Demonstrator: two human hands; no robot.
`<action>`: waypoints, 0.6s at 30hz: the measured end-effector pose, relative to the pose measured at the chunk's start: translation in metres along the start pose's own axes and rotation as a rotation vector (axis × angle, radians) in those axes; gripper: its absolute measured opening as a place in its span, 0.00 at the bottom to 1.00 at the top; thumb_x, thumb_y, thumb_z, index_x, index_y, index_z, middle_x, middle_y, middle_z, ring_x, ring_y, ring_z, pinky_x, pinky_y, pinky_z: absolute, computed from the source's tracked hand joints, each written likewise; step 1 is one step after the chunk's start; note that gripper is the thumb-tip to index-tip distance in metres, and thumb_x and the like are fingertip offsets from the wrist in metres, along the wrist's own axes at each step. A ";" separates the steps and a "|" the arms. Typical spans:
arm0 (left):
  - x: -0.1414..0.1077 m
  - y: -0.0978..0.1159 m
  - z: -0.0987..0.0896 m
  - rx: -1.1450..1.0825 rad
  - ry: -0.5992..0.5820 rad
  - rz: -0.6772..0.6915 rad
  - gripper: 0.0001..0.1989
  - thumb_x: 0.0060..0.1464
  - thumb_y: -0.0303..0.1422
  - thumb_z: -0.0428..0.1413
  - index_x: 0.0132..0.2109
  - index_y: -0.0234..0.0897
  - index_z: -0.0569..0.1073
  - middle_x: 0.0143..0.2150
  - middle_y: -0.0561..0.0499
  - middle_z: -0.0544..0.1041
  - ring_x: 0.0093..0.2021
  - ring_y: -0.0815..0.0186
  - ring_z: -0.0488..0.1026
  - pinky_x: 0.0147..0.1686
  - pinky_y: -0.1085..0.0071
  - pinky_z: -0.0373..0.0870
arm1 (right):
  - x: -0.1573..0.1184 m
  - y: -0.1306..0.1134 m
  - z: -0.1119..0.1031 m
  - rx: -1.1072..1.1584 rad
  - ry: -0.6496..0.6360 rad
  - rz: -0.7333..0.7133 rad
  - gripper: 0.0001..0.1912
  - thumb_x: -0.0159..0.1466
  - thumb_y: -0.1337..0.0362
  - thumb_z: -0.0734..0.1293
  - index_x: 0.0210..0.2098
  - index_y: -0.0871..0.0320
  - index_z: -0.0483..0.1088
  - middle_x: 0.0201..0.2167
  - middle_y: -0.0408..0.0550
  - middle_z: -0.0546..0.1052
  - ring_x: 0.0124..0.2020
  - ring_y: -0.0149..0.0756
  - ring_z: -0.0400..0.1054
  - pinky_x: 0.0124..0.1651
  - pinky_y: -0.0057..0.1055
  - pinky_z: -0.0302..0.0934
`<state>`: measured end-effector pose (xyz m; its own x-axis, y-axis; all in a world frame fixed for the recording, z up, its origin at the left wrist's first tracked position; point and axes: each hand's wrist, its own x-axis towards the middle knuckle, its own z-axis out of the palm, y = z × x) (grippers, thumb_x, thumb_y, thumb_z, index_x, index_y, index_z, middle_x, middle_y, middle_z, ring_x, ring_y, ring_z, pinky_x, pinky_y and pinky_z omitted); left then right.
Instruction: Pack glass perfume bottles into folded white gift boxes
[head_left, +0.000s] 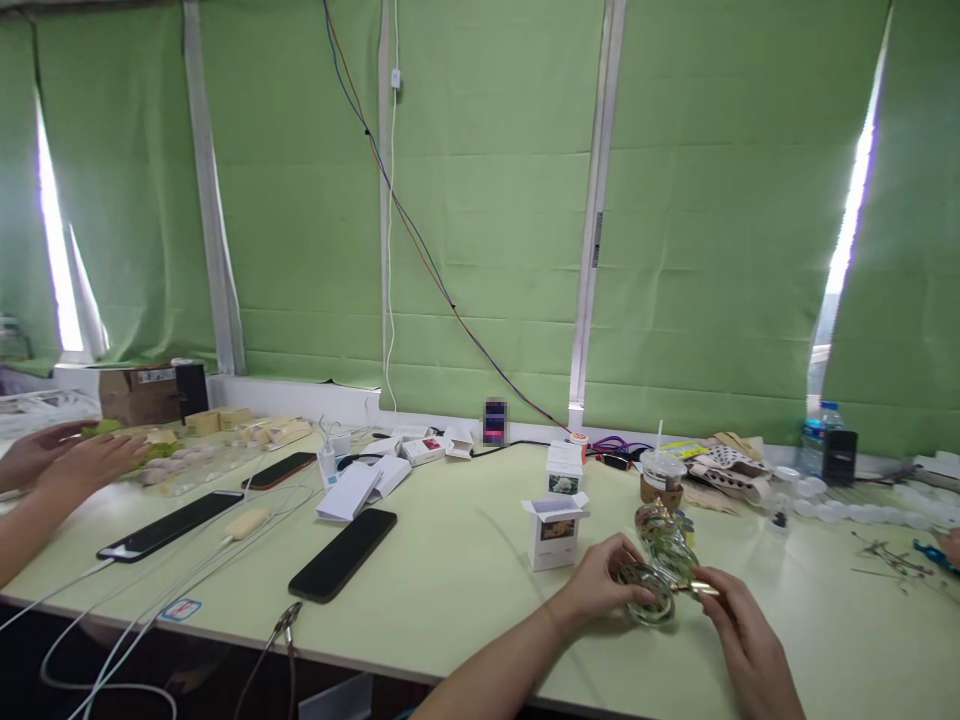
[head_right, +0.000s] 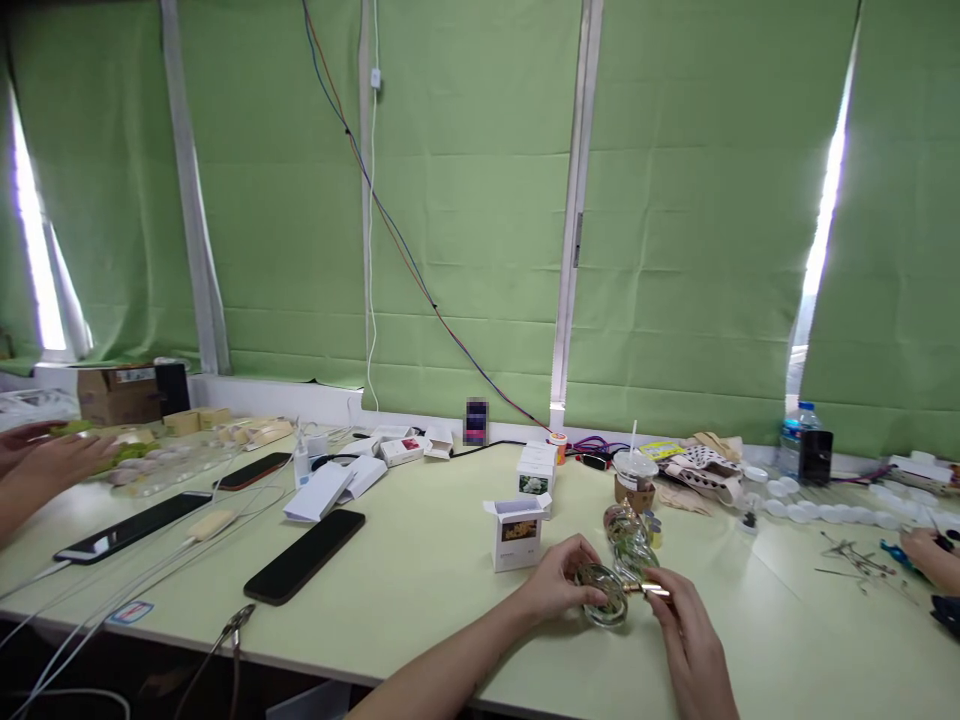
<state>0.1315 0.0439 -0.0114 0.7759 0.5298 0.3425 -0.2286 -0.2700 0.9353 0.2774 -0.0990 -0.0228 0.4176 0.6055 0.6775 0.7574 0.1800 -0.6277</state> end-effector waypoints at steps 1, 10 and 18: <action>0.000 0.001 0.000 -0.001 -0.017 0.009 0.25 0.32 0.37 0.69 0.39 0.34 0.72 0.31 0.54 0.73 0.30 0.70 0.66 0.30 0.76 0.59 | 0.000 0.001 0.001 0.015 -0.060 -0.021 0.15 0.64 0.54 0.57 0.43 0.53 0.68 0.44 0.50 0.75 0.46 0.43 0.70 0.47 0.35 0.65; -0.001 -0.002 0.001 0.025 -0.008 0.024 0.25 0.32 0.37 0.70 0.39 0.35 0.72 0.30 0.55 0.71 0.29 0.71 0.63 0.29 0.76 0.57 | 0.002 0.011 0.004 -0.021 -0.117 -0.065 0.15 0.64 0.52 0.58 0.40 0.52 0.71 0.41 0.50 0.77 0.43 0.42 0.73 0.44 0.33 0.68; -0.009 0.002 -0.005 0.058 0.081 0.002 0.21 0.34 0.32 0.69 0.34 0.37 0.66 0.27 0.58 0.66 0.28 0.72 0.60 0.28 0.76 0.54 | 0.039 0.007 0.016 -0.147 -0.299 -0.244 0.17 0.63 0.56 0.59 0.46 0.52 0.73 0.43 0.51 0.78 0.40 0.41 0.75 0.38 0.30 0.70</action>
<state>0.1210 0.0425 -0.0125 0.7248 0.5918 0.3528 -0.1938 -0.3162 0.9287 0.2905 -0.0619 -0.0068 0.0693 0.7615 0.6445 0.8887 0.2464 -0.3867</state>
